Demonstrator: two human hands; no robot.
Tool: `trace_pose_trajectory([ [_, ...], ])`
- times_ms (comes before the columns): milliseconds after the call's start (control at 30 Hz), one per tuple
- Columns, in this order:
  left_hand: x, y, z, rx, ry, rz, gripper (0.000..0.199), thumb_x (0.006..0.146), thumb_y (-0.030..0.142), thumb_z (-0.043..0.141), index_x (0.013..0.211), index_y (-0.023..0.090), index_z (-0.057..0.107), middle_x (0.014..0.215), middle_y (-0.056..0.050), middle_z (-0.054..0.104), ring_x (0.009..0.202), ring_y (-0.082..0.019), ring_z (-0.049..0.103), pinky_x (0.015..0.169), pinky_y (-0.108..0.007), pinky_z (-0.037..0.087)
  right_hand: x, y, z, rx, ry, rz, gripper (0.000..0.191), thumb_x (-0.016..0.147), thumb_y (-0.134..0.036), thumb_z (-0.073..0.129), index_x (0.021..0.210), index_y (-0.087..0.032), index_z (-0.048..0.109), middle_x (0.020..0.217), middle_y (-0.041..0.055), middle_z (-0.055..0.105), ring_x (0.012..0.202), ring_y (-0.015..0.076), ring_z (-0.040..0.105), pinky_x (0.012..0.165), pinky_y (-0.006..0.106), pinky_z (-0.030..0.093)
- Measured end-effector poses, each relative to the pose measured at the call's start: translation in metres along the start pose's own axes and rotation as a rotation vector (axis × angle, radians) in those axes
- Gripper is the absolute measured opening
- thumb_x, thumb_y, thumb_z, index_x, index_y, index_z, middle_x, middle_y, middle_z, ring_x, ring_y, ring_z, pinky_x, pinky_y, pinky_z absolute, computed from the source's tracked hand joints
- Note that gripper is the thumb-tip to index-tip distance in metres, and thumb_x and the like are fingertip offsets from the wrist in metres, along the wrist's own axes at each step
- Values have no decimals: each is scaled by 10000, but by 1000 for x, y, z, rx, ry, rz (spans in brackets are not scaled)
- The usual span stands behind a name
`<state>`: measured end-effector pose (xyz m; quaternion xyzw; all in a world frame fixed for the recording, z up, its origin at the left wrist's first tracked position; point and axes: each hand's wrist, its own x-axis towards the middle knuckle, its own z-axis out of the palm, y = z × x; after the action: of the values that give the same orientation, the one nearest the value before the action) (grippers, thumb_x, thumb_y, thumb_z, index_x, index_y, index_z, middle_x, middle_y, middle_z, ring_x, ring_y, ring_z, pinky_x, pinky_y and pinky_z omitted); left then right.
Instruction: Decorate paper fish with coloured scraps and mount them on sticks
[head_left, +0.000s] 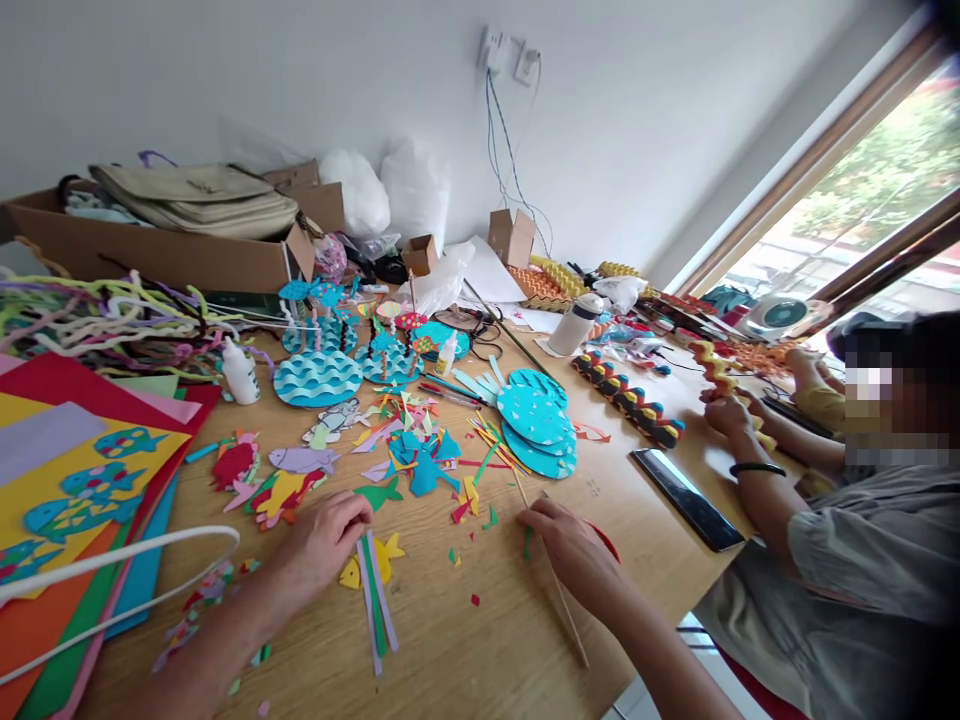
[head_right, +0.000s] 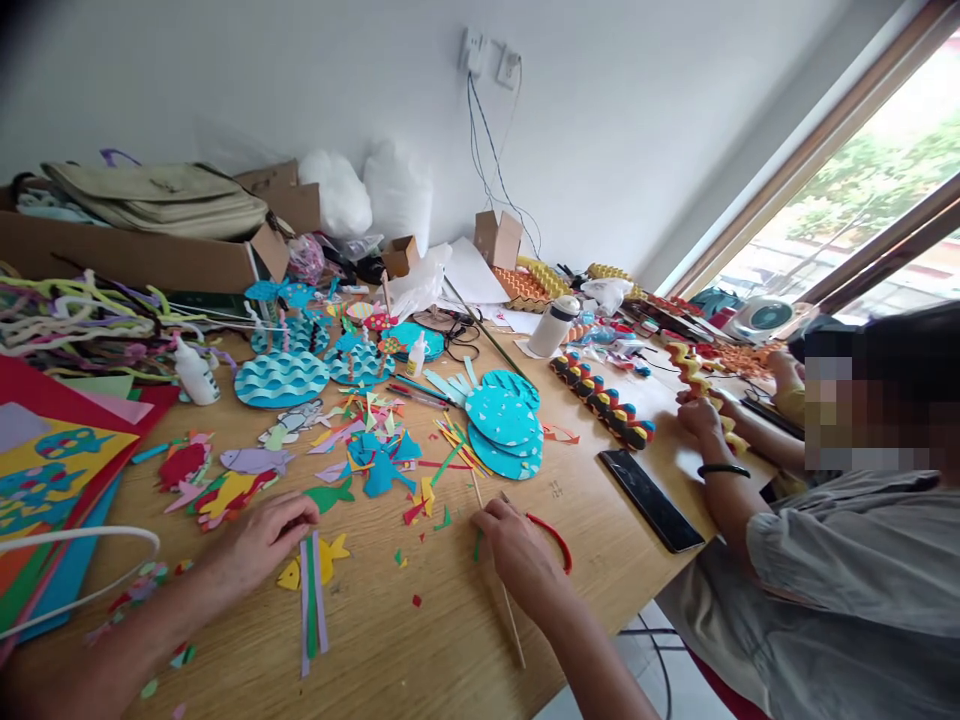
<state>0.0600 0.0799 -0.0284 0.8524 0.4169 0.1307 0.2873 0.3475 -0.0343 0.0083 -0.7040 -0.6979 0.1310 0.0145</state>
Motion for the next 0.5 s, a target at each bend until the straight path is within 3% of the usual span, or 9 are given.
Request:
trace_pose_trajectory([
  [233,1,0,0,-16,11,-14,115,717,149,418,676,209,507,727,-13,592,735,-180,558,660,-275,415,22,8,-14,-33,42,19,294,841,-140,340,860,-174,631,907,67,602,817,160,561,693,234,376],
  [500,0,-7,5,-57,42,16,124,719,154,420,682,213,524,722,-16,597,717,-183,553,653,-286,416,81,14,-30,-171,60,173,262,805,-169,411,938,-207,633,975,55,621,861,176,563,652,226,348],
])
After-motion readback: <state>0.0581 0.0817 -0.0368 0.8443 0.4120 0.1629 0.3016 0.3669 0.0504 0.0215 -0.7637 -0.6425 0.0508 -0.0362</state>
